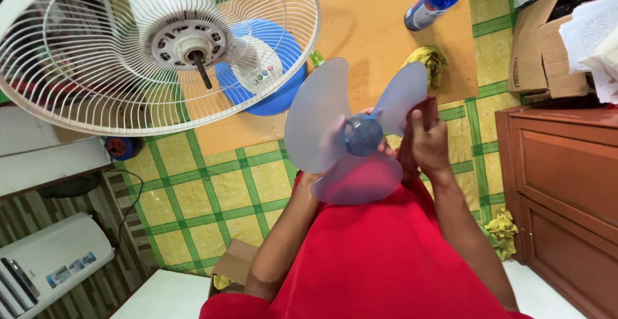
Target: The person cleans a detached three-blade fan propeller using a spray bottle and a cloth. They spray the blades with a cleaning solution and wipe them thoroughly with a red cloth, rotating the propeller to access all surfaces. The fan cage and base are visible on the table nearby.
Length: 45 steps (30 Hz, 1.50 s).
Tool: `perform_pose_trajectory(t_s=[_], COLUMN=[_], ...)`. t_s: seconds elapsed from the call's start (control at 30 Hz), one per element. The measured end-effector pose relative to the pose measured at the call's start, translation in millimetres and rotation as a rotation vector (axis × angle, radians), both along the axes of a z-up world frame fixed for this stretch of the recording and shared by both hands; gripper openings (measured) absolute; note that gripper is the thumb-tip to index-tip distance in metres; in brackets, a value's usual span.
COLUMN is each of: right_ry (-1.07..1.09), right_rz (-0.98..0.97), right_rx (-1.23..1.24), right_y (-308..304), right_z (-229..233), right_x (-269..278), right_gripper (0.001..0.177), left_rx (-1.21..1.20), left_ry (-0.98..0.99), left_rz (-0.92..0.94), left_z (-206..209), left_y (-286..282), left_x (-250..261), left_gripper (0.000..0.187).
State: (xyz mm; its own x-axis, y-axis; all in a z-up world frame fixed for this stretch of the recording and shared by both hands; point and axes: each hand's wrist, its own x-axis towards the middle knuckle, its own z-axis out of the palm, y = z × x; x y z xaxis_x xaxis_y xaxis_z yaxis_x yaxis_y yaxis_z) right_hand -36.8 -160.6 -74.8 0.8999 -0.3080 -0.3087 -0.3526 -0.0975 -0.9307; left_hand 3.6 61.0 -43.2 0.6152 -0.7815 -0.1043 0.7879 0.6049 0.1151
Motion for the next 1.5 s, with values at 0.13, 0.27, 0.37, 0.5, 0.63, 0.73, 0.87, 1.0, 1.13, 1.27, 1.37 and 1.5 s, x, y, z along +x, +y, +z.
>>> perform_pose_trajectory(t_s=[0.13, 0.27, 0.37, 0.5, 0.63, 0.73, 0.87, 1.0, 1.13, 1.27, 1.37, 1.5], right_ry=[0.028, -0.157, -0.141, -0.065, 0.016, -0.007, -0.252, -0.15, -0.42, -0.464, -0.07, -0.112], right_rz=[-0.145, -0.175, 0.099, 0.253, 0.241, -0.102, -0.306, -0.071, 0.251, 0.405, 0.383, 0.397], right_rx=[-0.172, 0.202, 0.452, 0.157, -0.303, -0.48, -0.207, -0.289, -0.698, -0.763, -0.849, -0.839], right_y=[24.2, 23.4, 2.3, -11.6, -1.7, 4.6, 2.7, 24.6, 74.9, 91.0, 90.5, 92.7], right_z=[5.3, 12.6, 20.0, 17.8, 18.3, 12.6, 31.0, 74.1, 101.6, 99.5, 87.1, 84.9], right_x=[12.3, 13.8, 2.0, 7.0, 11.9, 18.0, 17.5, 12.6, 11.2, -10.7, -17.2, -24.0], right_gripper=[0.038, 0.033, 0.021, 0.023, 0.036, 0.044, 0.042, 0.042, 0.039, 0.036, 0.042, 0.046], left_rx=[0.023, 0.044, 0.061, 0.075, 0.098, 0.1, 0.129, 0.143, 0.194, 0.228, 0.262, 0.301], left_ry=[-0.007, -0.015, -0.009, -0.008, -0.024, -0.028, -0.039, -0.055, -0.11, -0.099, -0.087, -0.097], left_rz=[0.014, 0.045, 0.08, 0.105, 0.125, 0.126, 0.147, 0.143, 0.203, 0.331, 0.381, 0.418], left_z=[-0.4, -1.7, -2.6, -4.6, -5.1, -5.9, -3.8, -5.9, -4.5, -5.9, -9.7, -11.7], left_y=[-1.4, 1.4, 6.7, 9.3, 15.9, 12.9, 15.7, -5.1, -19.5, -7.5, -13.5, -26.1], left_x=[2.9, 3.4, 2.0, 1.6, 3.6, 4.0, 4.0, 1.4, 8.1, 23.6, 22.1, 18.8], left_gripper=[0.069, 0.069, 0.069, 0.069, 0.069, 0.068, 0.068, 0.068, 0.068, 0.068, 0.067, 0.067])
